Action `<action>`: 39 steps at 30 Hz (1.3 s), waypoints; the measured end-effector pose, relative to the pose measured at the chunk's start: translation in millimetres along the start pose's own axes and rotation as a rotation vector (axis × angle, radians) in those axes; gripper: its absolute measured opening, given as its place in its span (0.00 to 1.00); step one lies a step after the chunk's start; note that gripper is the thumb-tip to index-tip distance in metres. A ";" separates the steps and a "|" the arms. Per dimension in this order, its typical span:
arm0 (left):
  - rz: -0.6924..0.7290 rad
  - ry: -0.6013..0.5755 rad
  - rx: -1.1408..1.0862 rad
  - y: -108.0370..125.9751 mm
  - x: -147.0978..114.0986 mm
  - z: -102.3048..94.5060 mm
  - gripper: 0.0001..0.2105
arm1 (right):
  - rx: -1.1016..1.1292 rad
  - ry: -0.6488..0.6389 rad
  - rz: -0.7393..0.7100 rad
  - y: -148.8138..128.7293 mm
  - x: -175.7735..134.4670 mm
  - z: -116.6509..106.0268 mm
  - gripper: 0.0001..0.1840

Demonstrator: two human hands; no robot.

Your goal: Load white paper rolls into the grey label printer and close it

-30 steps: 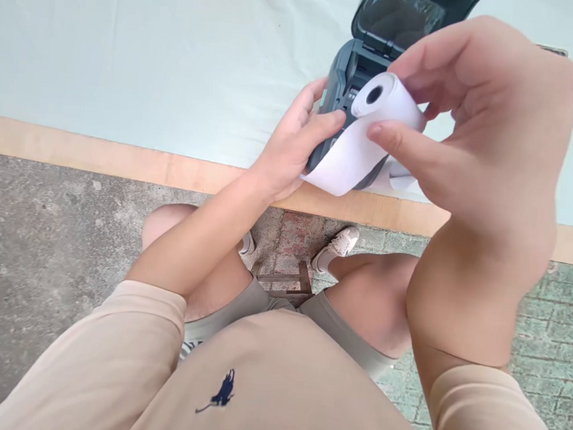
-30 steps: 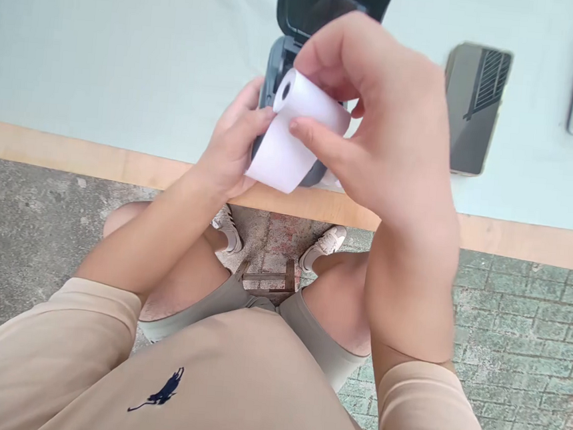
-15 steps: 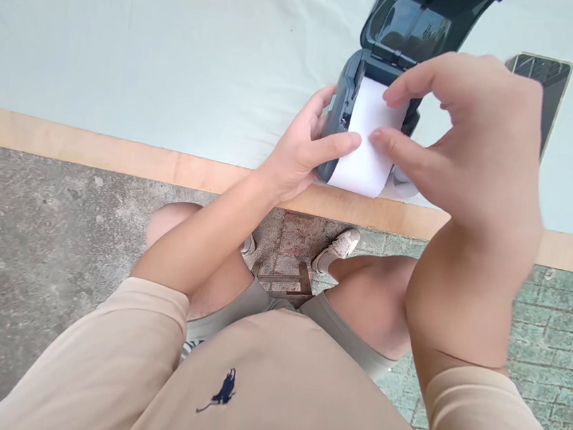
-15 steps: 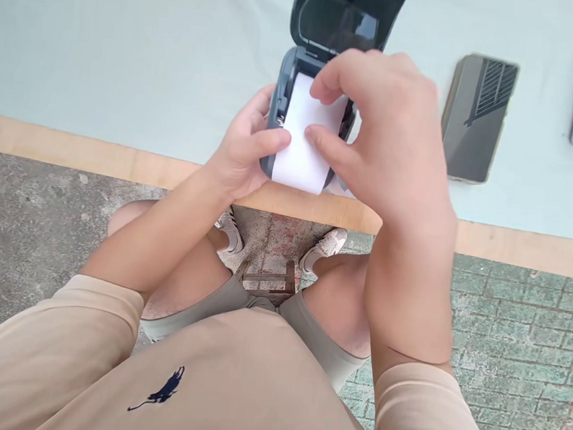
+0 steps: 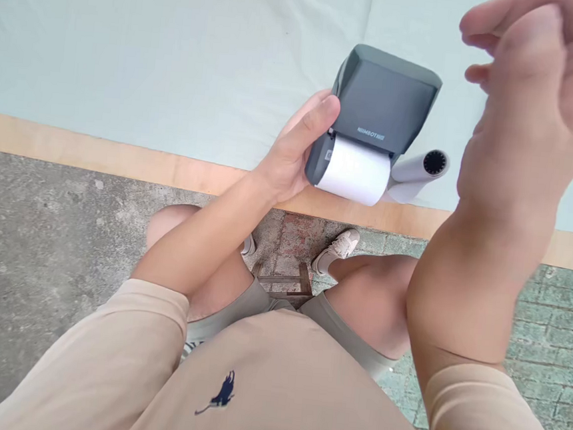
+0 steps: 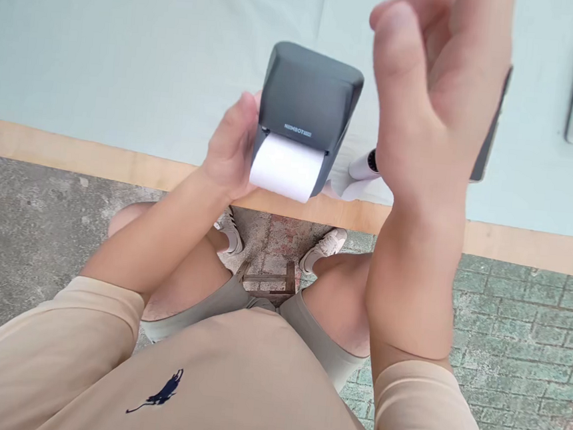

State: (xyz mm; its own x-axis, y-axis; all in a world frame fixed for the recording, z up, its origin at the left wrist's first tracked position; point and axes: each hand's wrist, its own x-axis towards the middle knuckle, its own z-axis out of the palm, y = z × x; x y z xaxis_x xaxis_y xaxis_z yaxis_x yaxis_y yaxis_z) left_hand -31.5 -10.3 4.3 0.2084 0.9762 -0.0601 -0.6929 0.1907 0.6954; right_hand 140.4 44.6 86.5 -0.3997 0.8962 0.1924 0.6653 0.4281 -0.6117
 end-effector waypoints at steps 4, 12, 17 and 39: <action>-0.033 0.007 0.003 2.3 -1.2 0.3 0.08 | 0.006 -0.117 -0.046 -18.4 -12.6 17.2 0.20; -0.015 0.047 0.105 0.7 -2.3 1.2 0.05 | -0.095 -0.266 0.005 -21.3 -9.9 15.0 0.25; -0.010 0.040 0.075 0.6 -1.3 0.3 0.09 | -0.103 -0.324 0.154 -35.1 -7.1 13.6 0.26; -0.167 0.431 -0.234 3.4 9.3 -0.5 0.17 | -0.023 -0.322 -0.096 -19.4 -13.4 5.7 0.36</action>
State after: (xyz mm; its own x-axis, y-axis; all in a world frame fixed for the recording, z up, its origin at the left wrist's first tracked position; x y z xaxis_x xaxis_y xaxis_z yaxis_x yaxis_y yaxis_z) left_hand -32.3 -0.5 5.8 0.0601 0.8750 -0.4803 -0.8205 0.3173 0.4754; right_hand 129.2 23.7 91.4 -0.6373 0.7706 -0.0060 0.6274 0.5144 -0.5846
